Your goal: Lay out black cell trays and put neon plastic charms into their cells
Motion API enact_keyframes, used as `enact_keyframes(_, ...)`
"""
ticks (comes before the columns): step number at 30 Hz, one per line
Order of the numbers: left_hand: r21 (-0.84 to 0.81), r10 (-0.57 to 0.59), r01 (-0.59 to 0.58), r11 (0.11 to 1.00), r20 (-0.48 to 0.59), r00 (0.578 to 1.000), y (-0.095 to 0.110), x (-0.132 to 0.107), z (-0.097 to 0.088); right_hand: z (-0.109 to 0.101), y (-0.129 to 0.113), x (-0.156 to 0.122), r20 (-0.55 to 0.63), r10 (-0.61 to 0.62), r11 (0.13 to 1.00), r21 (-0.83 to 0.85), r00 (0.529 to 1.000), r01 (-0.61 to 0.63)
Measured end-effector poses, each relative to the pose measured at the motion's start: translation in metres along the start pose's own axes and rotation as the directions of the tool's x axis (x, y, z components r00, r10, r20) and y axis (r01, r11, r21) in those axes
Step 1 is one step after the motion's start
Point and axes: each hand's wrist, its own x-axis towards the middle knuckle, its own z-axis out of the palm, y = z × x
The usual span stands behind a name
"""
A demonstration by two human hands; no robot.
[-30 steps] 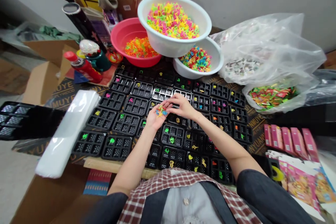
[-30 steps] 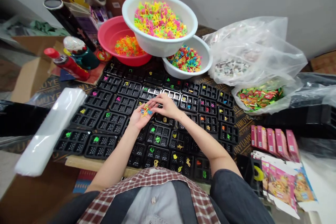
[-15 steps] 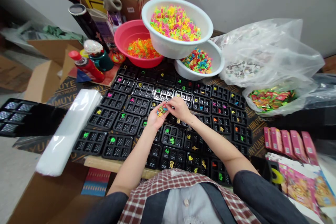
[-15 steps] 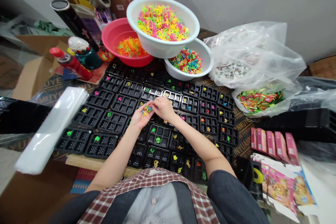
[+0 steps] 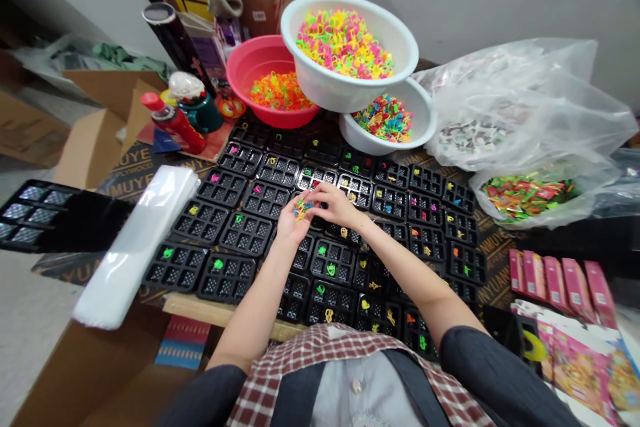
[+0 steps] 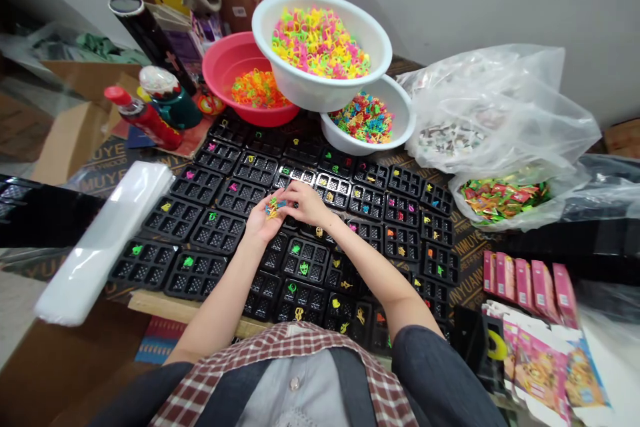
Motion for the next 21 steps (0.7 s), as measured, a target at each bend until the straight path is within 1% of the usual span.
enact_keyframes(1,0.000,-0.006,0.006,1.000,0.003,1.000,-0.001,0.000,0.000,0.000,-0.003,-0.003,0.036,-0.033,0.999,0.031,0.999,0.032)
enact_keyframes(2,-0.003,-0.009,0.009,1.000,0.007,1.000,-0.001,0.000,0.000,-0.001,-0.005,-0.005,0.044,-0.036,0.998,0.049,0.998,0.034)
enact_keyframes(3,-0.006,-0.011,0.011,1.000,0.010,1.000,-0.002,0.000,0.000,-0.001,-0.004,-0.005,0.017,-0.010,0.998,0.055,1.000,0.009)
enact_keyframes(5,0.003,-0.014,0.014,1.000,0.017,1.000,-0.003,0.000,-0.001,-0.002,0.006,0.001,-0.113,0.097,0.995,0.039,0.989,-0.093)
enact_keyframes(7,0.022,-0.011,0.011,1.000,0.020,1.000,-0.003,-0.001,-0.001,-0.005,0.026,0.015,-0.269,0.203,0.978,0.001,0.941,-0.210)
enact_keyframes(8,0.030,-0.006,0.005,1.000,0.018,1.000,-0.003,-0.002,-0.001,-0.007,0.039,0.025,-0.327,0.241,0.965,-0.022,0.914,-0.262)
enact_keyframes(9,0.036,-0.001,0.001,0.999,0.011,1.000,-0.002,-0.003,0.000,-0.009,0.053,0.035,-0.358,0.270,0.951,-0.048,0.894,-0.306)
enact_keyframes(11,0.039,0.005,-0.005,0.999,-0.014,1.000,-0.001,-0.004,0.001,-0.012,0.078,0.056,-0.346,0.314,0.924,-0.103,0.884,-0.369)
enact_keyframes(13,0.036,0.009,-0.008,0.999,-0.040,0.999,0.000,-0.005,0.002,-0.015,0.090,0.070,-0.303,0.326,0.910,-0.155,0.895,-0.384)
enact_keyframes(15,0.024,0.010,-0.009,1.000,-0.046,0.999,0.001,-0.005,0.002,-0.016,0.084,0.073,-0.283,0.282,0.924,-0.178,0.917,-0.339)
enact_keyframes(17,0.005,0.011,-0.010,1.000,-0.030,0.999,0.001,-0.004,0.002,-0.015,0.062,0.065,-0.234,0.186,0.963,-0.148,0.954,-0.224)
enact_keyframes(19,-0.019,0.015,-0.015,1.000,-0.027,1.000,0.000,-0.002,0.002,-0.012,0.032,0.050,-0.094,0.068,0.994,-0.074,0.993,-0.075)
enact_keyframes(21,-0.034,0.014,-0.016,0.999,-0.045,0.999,-0.002,-0.001,0.002,-0.008,0.005,0.033,0.054,-0.019,1.000,-0.020,0.998,0.020)
